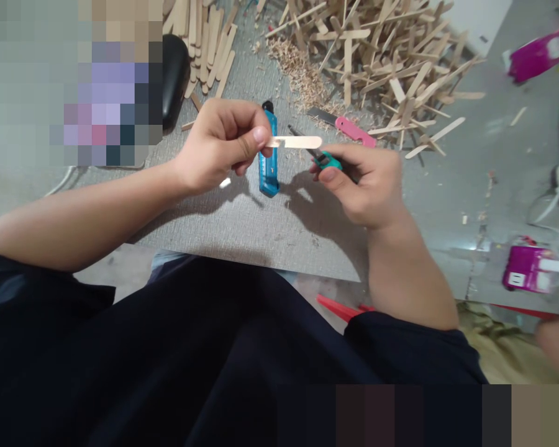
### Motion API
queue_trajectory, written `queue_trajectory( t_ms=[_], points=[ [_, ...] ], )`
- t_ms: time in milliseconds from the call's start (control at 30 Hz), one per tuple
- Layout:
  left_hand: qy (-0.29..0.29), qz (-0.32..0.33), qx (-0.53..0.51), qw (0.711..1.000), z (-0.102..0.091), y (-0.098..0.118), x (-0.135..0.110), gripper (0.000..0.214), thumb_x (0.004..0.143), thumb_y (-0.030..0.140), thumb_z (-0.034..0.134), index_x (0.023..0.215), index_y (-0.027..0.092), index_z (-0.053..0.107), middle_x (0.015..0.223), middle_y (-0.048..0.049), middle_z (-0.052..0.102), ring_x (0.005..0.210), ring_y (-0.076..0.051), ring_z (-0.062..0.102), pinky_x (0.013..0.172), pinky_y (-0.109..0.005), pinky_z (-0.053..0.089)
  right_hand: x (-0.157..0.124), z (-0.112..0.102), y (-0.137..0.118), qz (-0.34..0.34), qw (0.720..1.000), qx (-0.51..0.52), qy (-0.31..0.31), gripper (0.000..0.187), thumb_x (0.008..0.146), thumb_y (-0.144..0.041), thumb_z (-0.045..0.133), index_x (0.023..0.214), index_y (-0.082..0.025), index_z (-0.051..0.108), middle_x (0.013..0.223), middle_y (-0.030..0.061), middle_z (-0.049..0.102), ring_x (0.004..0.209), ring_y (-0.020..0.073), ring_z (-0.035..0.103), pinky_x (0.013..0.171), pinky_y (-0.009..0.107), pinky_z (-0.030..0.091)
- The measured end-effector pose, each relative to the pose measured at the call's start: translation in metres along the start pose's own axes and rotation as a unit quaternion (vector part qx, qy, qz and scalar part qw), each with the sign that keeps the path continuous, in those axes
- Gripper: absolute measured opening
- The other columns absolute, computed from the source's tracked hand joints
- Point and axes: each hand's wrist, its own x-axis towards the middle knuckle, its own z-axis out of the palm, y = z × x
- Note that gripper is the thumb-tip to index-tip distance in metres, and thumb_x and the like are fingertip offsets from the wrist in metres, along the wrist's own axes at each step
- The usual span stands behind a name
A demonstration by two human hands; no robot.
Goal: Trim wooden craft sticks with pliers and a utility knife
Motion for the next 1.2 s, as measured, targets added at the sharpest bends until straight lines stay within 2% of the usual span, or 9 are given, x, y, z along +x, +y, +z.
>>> queue_trajectory(
  t_ms=[100,233,433,567,667,800,967,1067,1200],
  points=[
    [0.038,-0.006,-0.001,0.999,0.004,0.009,-0.003,0.047,0.097,0.058,0.091,0.075,0.021,0.072,0.056,0.0049,0.055,0.044,-0.005,0.041,0.047,-0.026,0.027,0.001,-0.002,0.003,-0.039,0.998,-0.042,0.026,0.057,0.094,-0.082,0.084,0.105,-0.026,0.090,0.083,0.0027,0.076,0.073,0.0171,0.062,0.068,0.036,0.044],
    [0.065,-0.030,0.015,0.997,0.007,0.015,-0.004,0.034,0.093,0.041,0.086,0.072,0.018,0.072,0.057,0.0035,0.058,0.043,-0.004,0.041,0.048,-0.024,0.027,0.001,-0.003,0.004,0.000,1.000,0.015,-0.012,0.061,0.093,-0.083,0.085,0.109,-0.026,0.092,0.084,0.0032,0.080,0.071,0.0163,0.066,0.063,0.033,0.049],
    [0.055,-0.082,0.043,0.994,0.006,0.020,-0.006,0.032,0.090,0.040,0.088,0.072,0.018,0.072,0.049,0.0051,0.050,0.046,-0.006,0.044,0.050,-0.023,0.028,0.002,-0.005,-0.002,0.039,0.994,0.090,-0.047,0.057,0.088,-0.080,0.092,0.100,-0.024,0.091,0.088,0.0061,0.084,0.071,0.0159,0.071,0.065,0.031,0.059],
    [0.048,-0.091,0.044,0.994,0.003,0.023,-0.005,0.030,0.090,0.038,0.091,0.075,0.016,0.077,0.050,0.0048,0.052,0.045,-0.004,0.043,0.050,-0.025,0.025,0.004,-0.005,-0.002,0.038,0.993,0.089,-0.072,0.059,0.090,-0.081,0.090,0.097,-0.023,0.090,0.081,0.0051,0.083,0.066,0.0157,0.070,0.060,0.031,0.057],
    [0.017,-0.074,0.036,0.996,-0.001,0.019,-0.001,0.035,0.090,0.044,0.096,0.074,0.017,0.080,0.048,0.0054,0.052,0.042,-0.004,0.041,0.046,-0.027,0.024,0.004,-0.007,-0.003,0.046,0.991,0.093,-0.089,0.058,0.091,-0.079,0.090,0.097,-0.021,0.090,0.080,0.0053,0.083,0.066,0.0143,0.070,0.061,0.029,0.057],
    [-0.034,-0.027,0.028,0.999,-0.005,0.007,0.005,0.051,0.092,0.067,0.094,0.072,0.021,0.081,0.041,0.0056,0.048,0.035,-0.006,0.037,0.038,-0.031,0.017,0.004,-0.009,-0.008,0.073,0.989,0.074,-0.101,0.057,0.092,-0.079,0.089,0.097,-0.023,0.091,0.083,0.0061,0.084,0.070,0.0157,0.070,0.064,0.031,0.057],
    [-0.040,-0.025,0.050,0.998,-0.012,-0.003,0.008,0.047,0.093,0.066,0.094,0.076,0.023,0.083,0.044,0.0028,0.053,0.039,-0.010,0.043,0.040,-0.034,0.023,0.005,-0.010,-0.010,0.081,0.988,0.063,-0.115,0.061,0.089,-0.083,0.089,0.094,-0.023,0.091,0.080,0.0059,0.082,0.069,0.0170,0.070,0.062,0.033,0.054],
    [-0.064,-0.021,0.043,0.997,-0.017,-0.011,0.011,0.055,0.089,0.079,0.091,0.076,0.026,0.083,0.041,0.0031,0.053,0.036,-0.010,0.040,0.036,-0.035,0.021,0.005,-0.010,-0.010,0.079,0.988,0.067,-0.115,0.062,0.089,-0.084,0.088,0.091,-0.022,0.090,0.077,0.0059,0.081,0.068,0.0165,0.069,0.061,0.032,0.053],
    [-0.048,0.006,0.074,0.996,-0.018,-0.016,0.012,0.062,0.094,0.090,0.078,0.074,0.031,0.081,0.038,0.0045,0.049,0.035,-0.010,0.037,0.036,-0.036,0.019,0.006,-0.010,-0.011,0.086,0.988,0.054,-0.116,0.064,0.089,-0.084,0.088,0.089,-0.021,0.090,0.076,0.0063,0.080,0.065,0.0134,0.066,0.058,0.028,0.049]
  ],
)
